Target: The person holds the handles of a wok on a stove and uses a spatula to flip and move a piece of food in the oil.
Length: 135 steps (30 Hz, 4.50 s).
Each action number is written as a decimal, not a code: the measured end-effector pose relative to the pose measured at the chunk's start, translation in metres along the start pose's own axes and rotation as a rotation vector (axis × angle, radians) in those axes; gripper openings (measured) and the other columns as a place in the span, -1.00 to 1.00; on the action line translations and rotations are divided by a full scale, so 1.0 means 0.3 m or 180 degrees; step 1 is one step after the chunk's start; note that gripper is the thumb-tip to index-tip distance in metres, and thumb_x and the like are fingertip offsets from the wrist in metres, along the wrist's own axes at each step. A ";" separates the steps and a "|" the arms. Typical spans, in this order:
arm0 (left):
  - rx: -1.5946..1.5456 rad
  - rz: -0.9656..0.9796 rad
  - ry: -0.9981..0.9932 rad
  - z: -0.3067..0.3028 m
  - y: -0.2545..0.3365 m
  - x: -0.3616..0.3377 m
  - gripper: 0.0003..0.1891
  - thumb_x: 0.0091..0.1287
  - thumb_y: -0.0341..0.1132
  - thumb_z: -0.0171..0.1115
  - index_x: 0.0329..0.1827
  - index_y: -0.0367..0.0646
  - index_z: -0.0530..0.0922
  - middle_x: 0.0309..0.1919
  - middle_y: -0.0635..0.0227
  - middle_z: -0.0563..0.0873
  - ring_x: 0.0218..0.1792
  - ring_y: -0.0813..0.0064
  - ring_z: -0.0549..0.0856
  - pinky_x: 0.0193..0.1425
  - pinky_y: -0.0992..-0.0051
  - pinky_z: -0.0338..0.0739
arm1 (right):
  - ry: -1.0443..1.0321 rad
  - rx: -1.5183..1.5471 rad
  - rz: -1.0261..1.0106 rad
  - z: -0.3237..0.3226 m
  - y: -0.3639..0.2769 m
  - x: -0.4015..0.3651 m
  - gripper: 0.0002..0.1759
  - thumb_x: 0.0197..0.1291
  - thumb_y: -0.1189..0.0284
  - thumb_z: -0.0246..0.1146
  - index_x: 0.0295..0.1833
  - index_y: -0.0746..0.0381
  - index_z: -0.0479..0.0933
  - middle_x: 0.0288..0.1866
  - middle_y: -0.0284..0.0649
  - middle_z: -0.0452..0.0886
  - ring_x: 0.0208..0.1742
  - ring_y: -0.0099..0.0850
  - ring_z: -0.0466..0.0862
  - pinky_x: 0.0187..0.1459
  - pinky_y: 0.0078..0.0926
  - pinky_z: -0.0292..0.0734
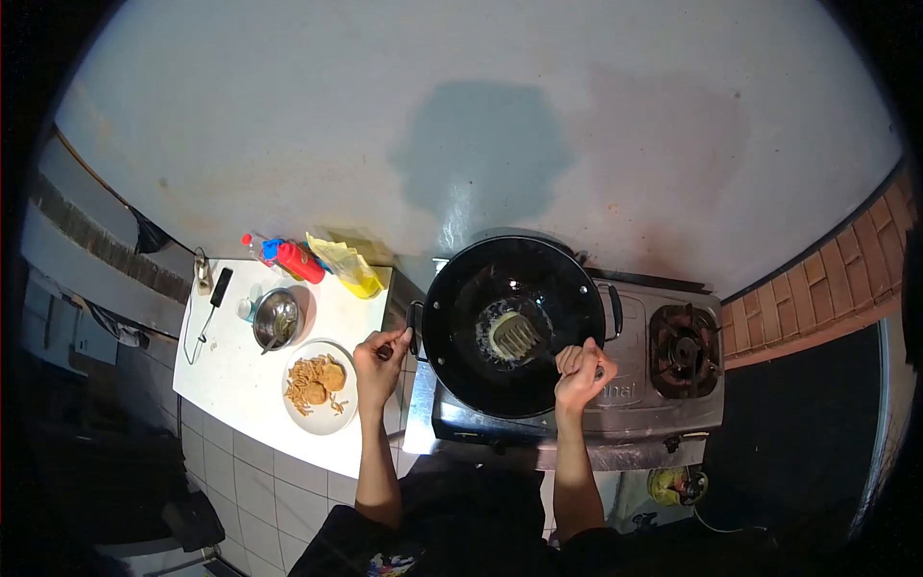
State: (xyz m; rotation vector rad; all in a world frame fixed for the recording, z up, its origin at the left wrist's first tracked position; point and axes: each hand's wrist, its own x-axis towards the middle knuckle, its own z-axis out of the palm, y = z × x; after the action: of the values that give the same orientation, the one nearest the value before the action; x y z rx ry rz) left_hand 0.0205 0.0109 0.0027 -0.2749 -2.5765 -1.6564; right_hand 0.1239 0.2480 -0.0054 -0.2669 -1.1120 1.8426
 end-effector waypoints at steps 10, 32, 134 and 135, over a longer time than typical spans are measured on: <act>-0.0029 -0.0307 0.0171 0.021 0.044 -0.012 -0.79 0.20 -0.33 0.34 -0.38 -0.37 0.66 -0.62 0.43 0.56 -0.57 0.71 0.39 -0.48 0.64 0.28 | -0.0374 -0.0410 0.0108 -0.009 0.009 0.008 -0.58 0.20 0.62 -0.09 -0.72 0.21 0.05 -0.81 -0.45 0.09 -0.77 -0.71 0.04 -0.72 -0.62 -0.10; 0.0154 -0.0201 -0.0445 -0.006 -0.008 0.079 -0.69 0.25 -0.25 0.30 -0.55 -0.31 0.58 -0.71 0.42 0.54 -0.63 0.67 0.40 -0.49 0.56 0.32 | -0.0928 -0.2159 -0.0042 -0.006 -0.159 0.128 -0.57 0.29 0.43 0.04 -0.65 0.36 0.21 -0.77 -0.38 0.15 -0.68 -0.63 0.17 -0.60 -0.47 0.03; 0.0103 -0.0215 -0.0733 -0.052 0.051 0.069 -0.75 0.26 -0.31 0.26 -0.44 -0.38 0.64 -0.69 0.39 0.58 -0.58 0.66 0.41 -0.40 0.54 0.37 | -0.0250 -0.0057 -0.0118 0.043 0.015 0.009 -0.52 0.31 0.53 -0.04 -0.72 0.21 0.08 -0.81 -0.42 0.08 -0.77 -0.65 0.04 -0.67 -0.56 -0.07; 0.0107 -0.0208 -0.0732 -0.052 0.043 0.071 -0.75 0.26 -0.31 0.26 -0.44 -0.38 0.64 -0.69 0.39 0.58 -0.58 0.66 0.41 -0.40 0.54 0.37 | -0.0183 -0.0100 -0.0044 0.041 0.025 0.009 -0.52 0.31 0.53 -0.04 -0.72 0.21 0.08 -0.81 -0.42 0.08 -0.77 -0.65 0.04 -0.67 -0.56 -0.08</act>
State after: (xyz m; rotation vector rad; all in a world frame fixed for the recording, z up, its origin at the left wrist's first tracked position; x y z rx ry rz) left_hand 0.0013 0.0043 0.0241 -0.4059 -2.8040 -1.6925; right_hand 0.1108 0.2420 -0.0035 -0.2251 -1.1802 1.8320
